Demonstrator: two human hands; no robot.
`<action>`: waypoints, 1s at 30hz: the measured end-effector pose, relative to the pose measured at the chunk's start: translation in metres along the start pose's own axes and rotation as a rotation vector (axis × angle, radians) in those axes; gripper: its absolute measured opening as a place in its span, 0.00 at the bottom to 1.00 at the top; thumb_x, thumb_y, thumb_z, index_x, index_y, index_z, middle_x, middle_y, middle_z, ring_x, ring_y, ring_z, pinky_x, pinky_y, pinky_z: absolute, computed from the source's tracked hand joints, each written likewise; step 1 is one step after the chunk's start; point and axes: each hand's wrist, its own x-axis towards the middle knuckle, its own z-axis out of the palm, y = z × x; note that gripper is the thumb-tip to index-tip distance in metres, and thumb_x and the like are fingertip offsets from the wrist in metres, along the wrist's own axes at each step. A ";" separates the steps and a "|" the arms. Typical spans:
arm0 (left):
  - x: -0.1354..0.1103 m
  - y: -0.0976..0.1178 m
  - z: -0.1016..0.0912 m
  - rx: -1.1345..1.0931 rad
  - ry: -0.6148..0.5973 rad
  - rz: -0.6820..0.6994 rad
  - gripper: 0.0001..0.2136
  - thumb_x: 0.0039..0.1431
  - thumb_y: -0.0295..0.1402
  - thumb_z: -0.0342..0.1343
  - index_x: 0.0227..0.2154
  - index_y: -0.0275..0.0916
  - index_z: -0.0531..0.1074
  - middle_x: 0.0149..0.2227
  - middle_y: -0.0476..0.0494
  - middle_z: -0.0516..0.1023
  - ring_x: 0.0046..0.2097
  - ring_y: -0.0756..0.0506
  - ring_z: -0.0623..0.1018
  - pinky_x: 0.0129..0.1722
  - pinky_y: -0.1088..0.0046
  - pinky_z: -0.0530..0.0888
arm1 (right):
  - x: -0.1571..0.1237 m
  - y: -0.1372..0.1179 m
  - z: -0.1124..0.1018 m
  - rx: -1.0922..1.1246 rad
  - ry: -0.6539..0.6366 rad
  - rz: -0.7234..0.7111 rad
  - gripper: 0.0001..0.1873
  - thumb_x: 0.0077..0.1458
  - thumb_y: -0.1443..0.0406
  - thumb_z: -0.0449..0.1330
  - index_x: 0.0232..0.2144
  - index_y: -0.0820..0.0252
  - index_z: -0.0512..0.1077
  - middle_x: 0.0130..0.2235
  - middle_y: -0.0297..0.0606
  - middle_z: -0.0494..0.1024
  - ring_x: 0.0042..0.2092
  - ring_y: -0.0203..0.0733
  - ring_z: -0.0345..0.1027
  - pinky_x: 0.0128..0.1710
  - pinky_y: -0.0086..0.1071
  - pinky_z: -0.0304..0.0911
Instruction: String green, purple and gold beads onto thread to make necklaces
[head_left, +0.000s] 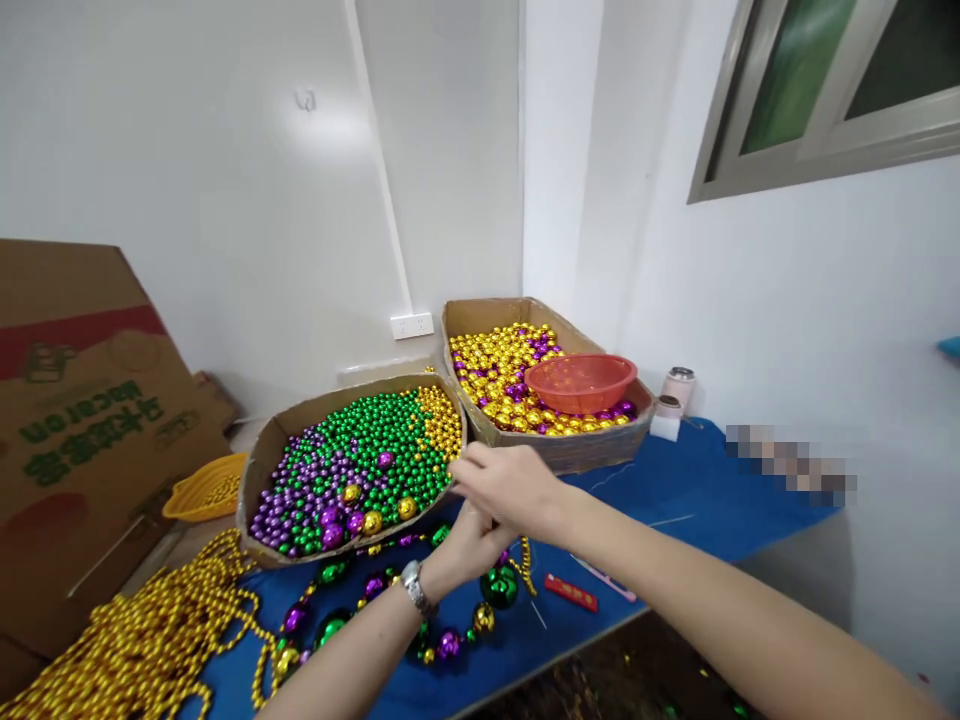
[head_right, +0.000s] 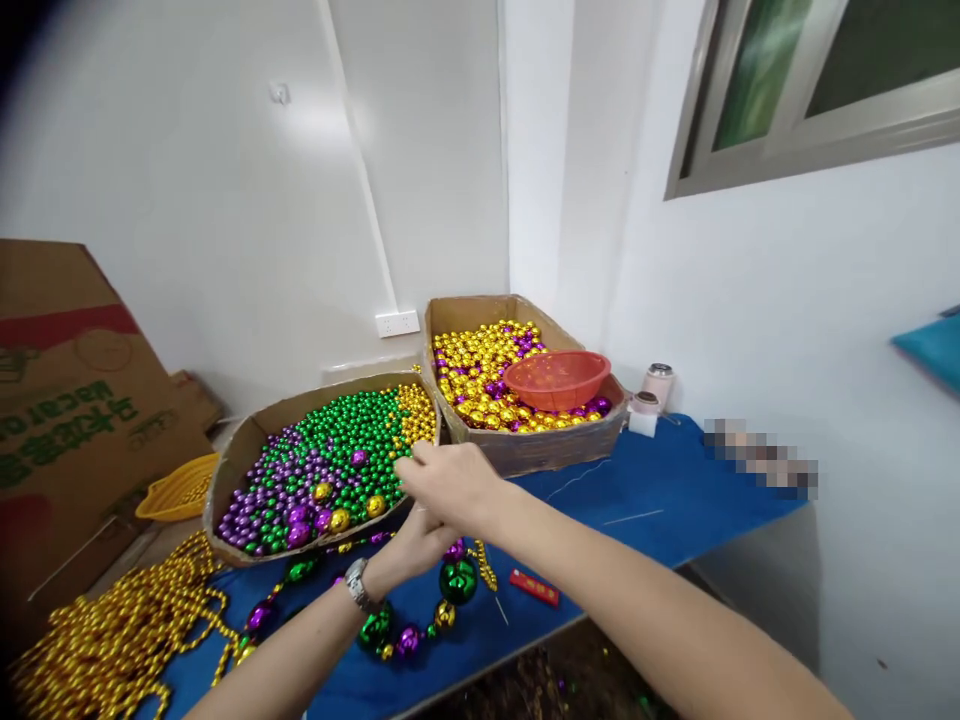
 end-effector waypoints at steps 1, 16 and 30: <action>-0.001 -0.001 -0.002 0.016 -0.017 0.011 0.10 0.53 0.39 0.57 0.24 0.36 0.72 0.24 0.47 0.72 0.29 0.47 0.69 0.31 0.72 0.67 | -0.016 0.010 0.001 -0.005 0.044 0.027 0.12 0.62 0.65 0.49 0.44 0.60 0.70 0.43 0.46 0.74 0.40 0.43 0.70 0.35 0.33 0.63; -0.003 0.000 -0.018 -0.174 -0.155 -0.290 0.14 0.49 0.42 0.61 0.25 0.34 0.72 0.22 0.46 0.75 0.21 0.53 0.67 0.22 0.77 0.64 | -0.081 0.025 0.054 0.431 0.328 0.253 0.13 0.63 0.63 0.46 0.29 0.57 0.65 0.30 0.37 0.70 0.33 0.39 0.65 0.33 0.30 0.60; -0.014 0.024 -0.022 0.400 -0.156 0.371 0.08 0.60 0.27 0.50 0.37 0.37 0.74 0.32 0.42 0.78 0.34 0.48 0.75 0.36 0.73 0.70 | -0.080 0.028 0.080 1.011 0.179 0.307 0.21 0.65 0.54 0.42 0.46 0.59 0.66 0.29 0.35 0.74 0.25 0.33 0.65 0.24 0.25 0.59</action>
